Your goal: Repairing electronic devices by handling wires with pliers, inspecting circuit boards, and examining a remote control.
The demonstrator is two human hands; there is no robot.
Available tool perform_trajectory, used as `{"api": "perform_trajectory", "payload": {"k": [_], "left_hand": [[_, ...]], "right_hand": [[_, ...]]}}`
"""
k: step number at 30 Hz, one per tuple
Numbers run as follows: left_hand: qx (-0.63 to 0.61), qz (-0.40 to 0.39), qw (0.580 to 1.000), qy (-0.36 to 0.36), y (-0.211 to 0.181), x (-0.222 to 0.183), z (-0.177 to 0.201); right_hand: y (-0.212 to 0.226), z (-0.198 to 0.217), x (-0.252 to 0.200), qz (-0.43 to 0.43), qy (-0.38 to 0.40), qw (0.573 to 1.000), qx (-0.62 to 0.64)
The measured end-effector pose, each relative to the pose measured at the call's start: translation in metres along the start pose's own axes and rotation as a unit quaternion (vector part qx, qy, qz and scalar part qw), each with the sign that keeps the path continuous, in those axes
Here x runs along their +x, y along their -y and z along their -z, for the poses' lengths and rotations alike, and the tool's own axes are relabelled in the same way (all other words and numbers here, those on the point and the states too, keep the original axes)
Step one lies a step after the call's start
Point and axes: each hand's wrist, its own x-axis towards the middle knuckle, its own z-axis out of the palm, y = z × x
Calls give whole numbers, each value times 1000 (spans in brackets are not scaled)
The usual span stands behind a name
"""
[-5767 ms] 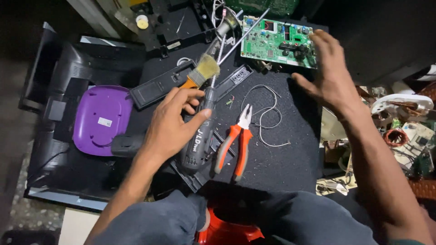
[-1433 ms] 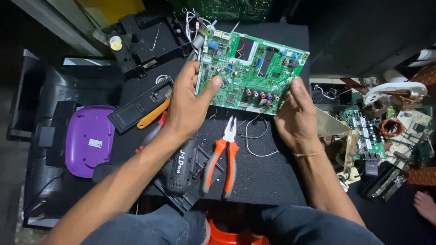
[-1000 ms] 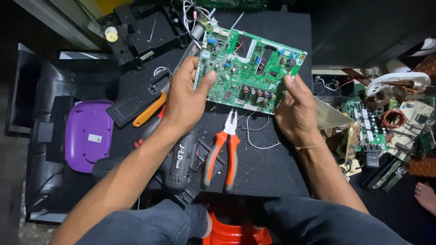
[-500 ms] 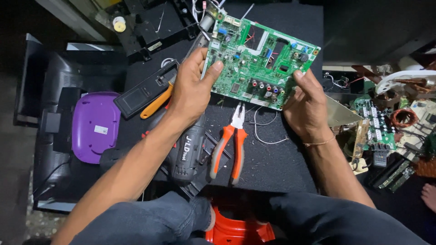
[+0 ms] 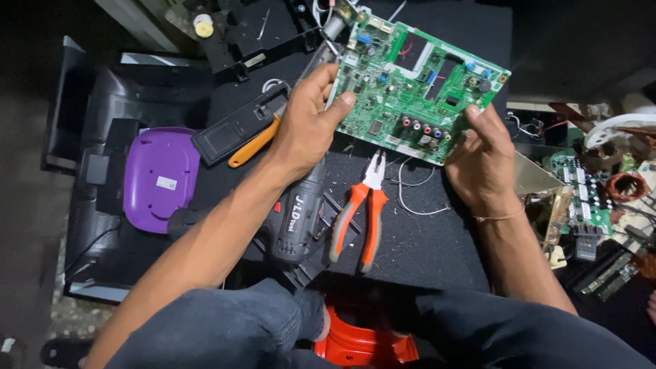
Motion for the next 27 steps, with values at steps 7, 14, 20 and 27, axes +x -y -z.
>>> {"api": "perform_trajectory", "payload": {"k": [7,14,20,27], "left_hand": [[2,20,1000,-2,-6,0,-1],[-13,-4,1000,1,-8,1,-3],[-1,-6,1000,-2,-16,-1,-4],[-2,-12,1000,0,-16,-1,-3]], "right_hand": [[0,5,0,-25,-38,998,32],[-1,5,-1,-15,-24,999,20],[-1,6,-1,-23,-21,999,39],[-3,9,0,-11,-9,1000,28]]}}
